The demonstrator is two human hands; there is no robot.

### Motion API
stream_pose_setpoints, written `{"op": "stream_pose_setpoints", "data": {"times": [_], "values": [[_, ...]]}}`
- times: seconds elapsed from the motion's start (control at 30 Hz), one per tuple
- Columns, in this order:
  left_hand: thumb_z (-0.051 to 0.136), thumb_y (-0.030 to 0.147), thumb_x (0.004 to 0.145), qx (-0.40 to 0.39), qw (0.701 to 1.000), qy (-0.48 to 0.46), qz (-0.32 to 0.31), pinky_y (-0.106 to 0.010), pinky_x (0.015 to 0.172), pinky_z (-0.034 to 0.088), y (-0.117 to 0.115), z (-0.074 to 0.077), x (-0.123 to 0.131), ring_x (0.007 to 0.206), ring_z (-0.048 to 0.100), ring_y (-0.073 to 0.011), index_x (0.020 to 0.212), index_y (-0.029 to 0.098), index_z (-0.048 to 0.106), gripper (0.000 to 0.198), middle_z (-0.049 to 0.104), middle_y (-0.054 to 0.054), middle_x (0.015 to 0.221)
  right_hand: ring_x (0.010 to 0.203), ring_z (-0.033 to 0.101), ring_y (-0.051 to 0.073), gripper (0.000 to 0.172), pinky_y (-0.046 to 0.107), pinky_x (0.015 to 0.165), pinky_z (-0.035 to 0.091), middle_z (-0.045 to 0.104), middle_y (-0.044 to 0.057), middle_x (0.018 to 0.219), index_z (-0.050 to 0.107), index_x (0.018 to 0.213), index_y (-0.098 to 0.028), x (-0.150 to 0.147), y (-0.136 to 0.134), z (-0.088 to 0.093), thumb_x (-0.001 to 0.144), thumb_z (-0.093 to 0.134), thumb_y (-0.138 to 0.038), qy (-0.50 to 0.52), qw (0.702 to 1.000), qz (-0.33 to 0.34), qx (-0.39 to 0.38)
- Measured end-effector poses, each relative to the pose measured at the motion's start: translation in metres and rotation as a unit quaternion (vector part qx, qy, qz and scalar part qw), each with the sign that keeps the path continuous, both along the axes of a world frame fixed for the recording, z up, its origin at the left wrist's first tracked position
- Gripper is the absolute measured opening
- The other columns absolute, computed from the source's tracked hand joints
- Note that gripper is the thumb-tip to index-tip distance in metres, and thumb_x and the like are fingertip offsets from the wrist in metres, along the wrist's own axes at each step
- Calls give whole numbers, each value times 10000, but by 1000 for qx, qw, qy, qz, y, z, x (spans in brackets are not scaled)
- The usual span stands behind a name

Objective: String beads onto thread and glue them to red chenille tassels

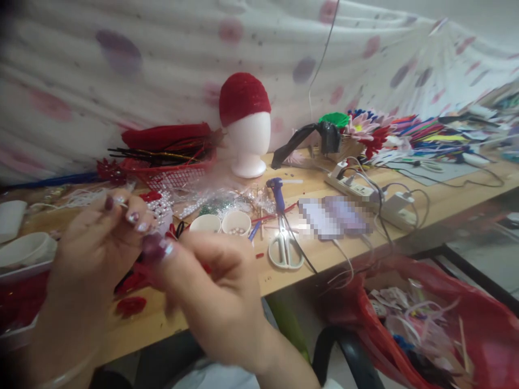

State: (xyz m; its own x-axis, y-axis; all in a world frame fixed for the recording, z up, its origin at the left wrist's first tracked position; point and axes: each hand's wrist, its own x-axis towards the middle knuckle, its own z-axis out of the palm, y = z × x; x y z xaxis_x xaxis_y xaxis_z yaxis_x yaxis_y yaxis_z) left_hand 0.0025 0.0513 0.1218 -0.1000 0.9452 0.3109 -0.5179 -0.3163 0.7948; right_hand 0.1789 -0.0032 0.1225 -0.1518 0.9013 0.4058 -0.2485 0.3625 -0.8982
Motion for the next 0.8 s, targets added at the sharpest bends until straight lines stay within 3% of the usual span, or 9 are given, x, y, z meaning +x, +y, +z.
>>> {"op": "stream_pose_setpoints", "data": {"times": [0.07,0.13,0.2,0.27,0.4,0.5,0.67,0.8], "values": [[848,242,771,-40,997,28,-66,-150,548,575,-7,1,0,540,589,-91,711,162,673,201,612,19,615,803,628,147,181,275,713,517,667,6,882,660,964,-231,-12,20,-2,981,627,-408,-31,999,-35,-4],[834,257,790,-59,991,42,-115,-145,540,577,-10,2,-2,547,588,-90,744,179,681,179,613,18,639,1036,624,189,250,318,873,512,671,48,1110,638,1143,-225,-23,35,-14,970,638,-406,-58,998,23,-3],[821,270,806,-60,989,44,-129,-157,551,595,-9,1,-5,575,604,-100,769,196,688,156,621,16,667,1002,636,191,280,330,871,514,677,57,1079,638,1117,-201,-30,44,-28,998,580,-448,-46,994,97,-15],[825,276,799,-55,992,43,-102,-179,562,618,-6,2,-6,592,619,-116,757,201,688,162,625,15,671,884,640,169,296,317,816,518,681,42,977,633,1063,-194,-35,48,-40,1019,537,-471,-26,993,115,-31],[700,138,864,-42,998,-1,39,-162,592,633,5,6,-5,589,652,-112,730,167,714,138,662,-4,661,713,610,134,307,281,729,511,655,-7,763,638,992,-199,-37,55,-50,1030,521,-480,0,990,130,-48],[463,-5,927,-37,991,-50,119,-168,682,643,16,10,-2,641,701,-100,721,154,717,364,710,-21,695,635,608,121,361,264,703,506,634,-31,650,661,897,-198,-34,63,-52,1006,552,-525,48,976,196,-84],[478,-12,936,-8,990,-67,127,-195,699,628,42,13,0,624,698,-98,705,157,680,351,714,-17,686,723,711,157,330,274,729,559,747,32,742,684,924,-176,-24,76,-52,992,576,-480,155,900,346,-213],[541,69,962,-8,991,-57,119,-207,750,609,58,7,-5,663,707,-100,726,172,666,287,717,-16,717,844,749,191,307,373,877,586,787,96,927,685,1022,-145,-22,80,-52,1035,494,-385,171,865,373,-290]]}}
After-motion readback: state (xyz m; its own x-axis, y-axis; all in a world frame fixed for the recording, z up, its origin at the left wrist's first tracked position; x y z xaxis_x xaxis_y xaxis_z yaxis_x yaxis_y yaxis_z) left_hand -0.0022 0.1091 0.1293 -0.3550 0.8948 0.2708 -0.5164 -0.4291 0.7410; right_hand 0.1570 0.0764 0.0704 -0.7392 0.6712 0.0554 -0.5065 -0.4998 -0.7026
